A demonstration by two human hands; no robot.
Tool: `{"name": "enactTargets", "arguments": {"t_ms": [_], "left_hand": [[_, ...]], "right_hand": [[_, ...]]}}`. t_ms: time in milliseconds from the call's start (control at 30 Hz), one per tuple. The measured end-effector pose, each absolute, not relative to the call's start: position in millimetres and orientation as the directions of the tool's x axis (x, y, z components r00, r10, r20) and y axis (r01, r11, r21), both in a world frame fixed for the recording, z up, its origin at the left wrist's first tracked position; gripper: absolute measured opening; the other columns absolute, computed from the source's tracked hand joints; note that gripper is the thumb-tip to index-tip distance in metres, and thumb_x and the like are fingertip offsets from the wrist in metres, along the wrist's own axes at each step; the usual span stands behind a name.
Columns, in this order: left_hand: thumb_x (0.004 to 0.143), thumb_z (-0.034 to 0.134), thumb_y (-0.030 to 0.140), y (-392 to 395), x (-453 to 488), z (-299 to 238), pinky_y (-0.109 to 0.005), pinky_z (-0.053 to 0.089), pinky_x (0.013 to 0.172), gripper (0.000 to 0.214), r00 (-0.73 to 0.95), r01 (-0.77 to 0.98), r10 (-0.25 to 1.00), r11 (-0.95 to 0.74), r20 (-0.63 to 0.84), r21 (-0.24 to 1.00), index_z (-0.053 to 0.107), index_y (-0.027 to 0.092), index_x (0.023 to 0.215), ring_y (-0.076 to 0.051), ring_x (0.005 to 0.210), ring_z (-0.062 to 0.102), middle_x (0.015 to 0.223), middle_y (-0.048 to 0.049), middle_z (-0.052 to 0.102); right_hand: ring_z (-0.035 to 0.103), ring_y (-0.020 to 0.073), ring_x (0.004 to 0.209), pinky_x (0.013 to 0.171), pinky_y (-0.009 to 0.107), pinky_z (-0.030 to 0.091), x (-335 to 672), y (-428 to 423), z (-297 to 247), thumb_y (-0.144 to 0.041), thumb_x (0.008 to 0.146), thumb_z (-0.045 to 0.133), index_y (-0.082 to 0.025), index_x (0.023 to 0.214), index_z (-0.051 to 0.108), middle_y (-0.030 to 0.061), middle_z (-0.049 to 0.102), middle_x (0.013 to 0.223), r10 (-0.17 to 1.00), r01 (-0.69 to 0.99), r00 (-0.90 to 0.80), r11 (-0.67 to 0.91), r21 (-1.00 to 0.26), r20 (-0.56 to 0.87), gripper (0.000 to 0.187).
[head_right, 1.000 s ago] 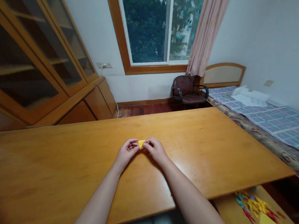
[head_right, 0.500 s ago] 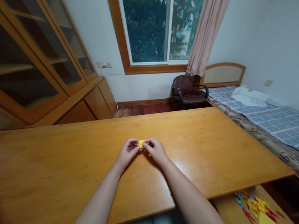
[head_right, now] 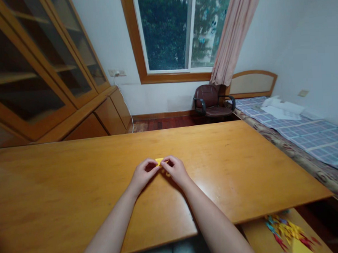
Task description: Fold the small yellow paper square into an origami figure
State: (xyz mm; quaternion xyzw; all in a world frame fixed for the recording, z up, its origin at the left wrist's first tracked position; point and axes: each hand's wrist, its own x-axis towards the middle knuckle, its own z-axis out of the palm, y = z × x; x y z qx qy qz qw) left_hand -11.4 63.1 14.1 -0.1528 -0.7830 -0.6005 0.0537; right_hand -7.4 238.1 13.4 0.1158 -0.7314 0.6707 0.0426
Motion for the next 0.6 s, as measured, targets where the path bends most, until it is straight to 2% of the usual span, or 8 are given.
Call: {"name": "enactTargets", "arguments": {"t_ms": [600], "left_hand": [[0.079, 0.069, 0.036, 61.6, -10.8, 14.3, -0.028, 0.051, 0.078, 0.019, -0.948, 0.299, 0.183, 0.23, 0.26, 0.926, 0.066, 0.018, 0.085, -0.018, 0.082, 0.064, 0.085, -0.0041, 0.068]], "right_hand": [[0.057, 0.0118, 0.053, 0.051, 0.022, 0.045, -7.2, 237.8, 11.6, -0.039, 0.085, 0.063, -0.018, 0.088, 0.062, -0.0018, 0.061, 0.064, -0.093, -0.188, -0.978, 0.018, -0.982, 0.185, 0.021]]}}
